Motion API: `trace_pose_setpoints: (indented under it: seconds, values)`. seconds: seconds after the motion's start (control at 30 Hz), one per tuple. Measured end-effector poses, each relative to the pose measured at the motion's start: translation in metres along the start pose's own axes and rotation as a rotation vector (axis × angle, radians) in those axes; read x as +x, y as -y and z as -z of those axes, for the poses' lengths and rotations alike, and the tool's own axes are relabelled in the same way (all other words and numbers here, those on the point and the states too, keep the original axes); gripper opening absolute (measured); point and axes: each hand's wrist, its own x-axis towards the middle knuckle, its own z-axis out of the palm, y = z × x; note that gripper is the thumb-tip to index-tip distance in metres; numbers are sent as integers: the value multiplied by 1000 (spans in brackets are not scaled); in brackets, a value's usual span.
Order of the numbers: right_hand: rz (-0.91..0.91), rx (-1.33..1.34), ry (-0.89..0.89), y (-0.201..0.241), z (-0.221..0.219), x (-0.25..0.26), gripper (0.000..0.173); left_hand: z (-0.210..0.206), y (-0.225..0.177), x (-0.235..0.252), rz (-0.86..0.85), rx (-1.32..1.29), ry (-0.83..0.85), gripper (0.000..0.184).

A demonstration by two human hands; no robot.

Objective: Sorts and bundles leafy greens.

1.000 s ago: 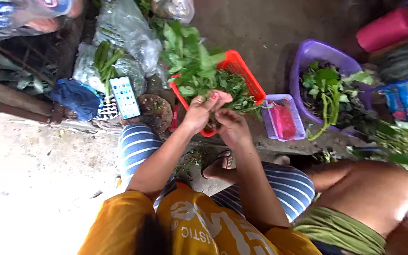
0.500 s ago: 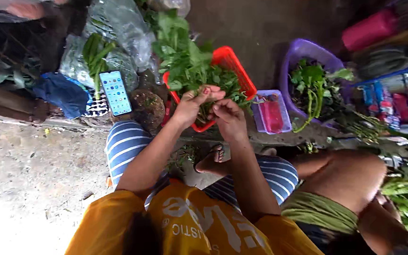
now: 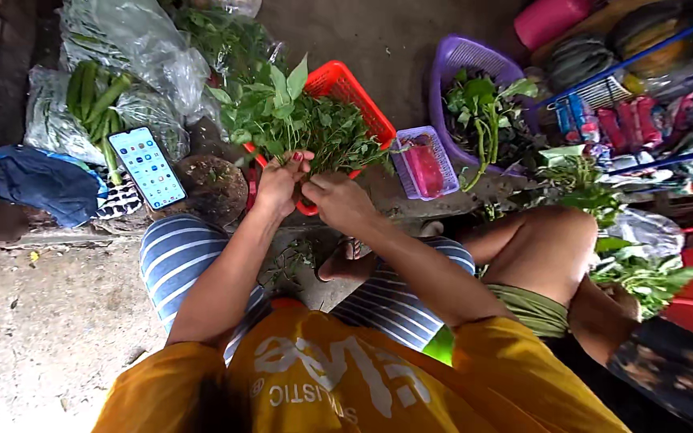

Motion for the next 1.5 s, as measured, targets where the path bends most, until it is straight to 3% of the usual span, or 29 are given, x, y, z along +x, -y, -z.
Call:
trace_pose_setpoints:
  seconds: [0.13, 0.33, 0.43, 0.5, 0.57, 0.63, 0.7, 0.8, 0.87, 1.1, 1.23, 1.4, 1.5]
  values:
    - [106, 66, 224, -5, 6, -1, 14, 3, 16, -4, 41, 59, 18, 25]
    - [97, 295, 732, 6, 16, -12, 19, 7, 46, -27, 205, 348, 78, 22]
    - [82, 398, 848, 10, 13, -20, 18, 11, 45, -33, 284, 481, 132, 22]
    - [-17, 444, 915, 9, 0, -26, 22, 21, 34, -27, 250, 422, 98, 24]
    - [-117, 452, 979, 7, -16, -30, 34, 36, 10, -17, 173, 190, 40, 25]
    - [-223, 542, 890, -2, -24, -27, 45, 51, -15, -9, 82, -73, 36, 31]
    - [-322, 628, 649, -20, -31, -17, 44, 60, -31, -9, 38, -254, 74, 41]
    - [-443, 594, 262, -54, -52, 14, 35, 61, -34, -10, 26, -358, 123, 48]
    - [-572, 518, 161, -69, -64, 42, 31, 57, -34, -9, 40, -352, 113, 48]
    - [-1042, 374, 269, -96, -112, 101, 40, 59, -48, -12, -20, -220, 68, 35]
    - [-1119, 397, 256, -102, -119, 99, 51, 59, -52, -13, -27, -219, 44, 38]
    - [-1110, 573, 186, -110, -126, 90, 25, 57, -51, -19, -30, -199, 50, 36]
    - [-1109, 805, 109, -109, -116, 85, 23, 58, -50, -20, -40, -188, 60, 35]
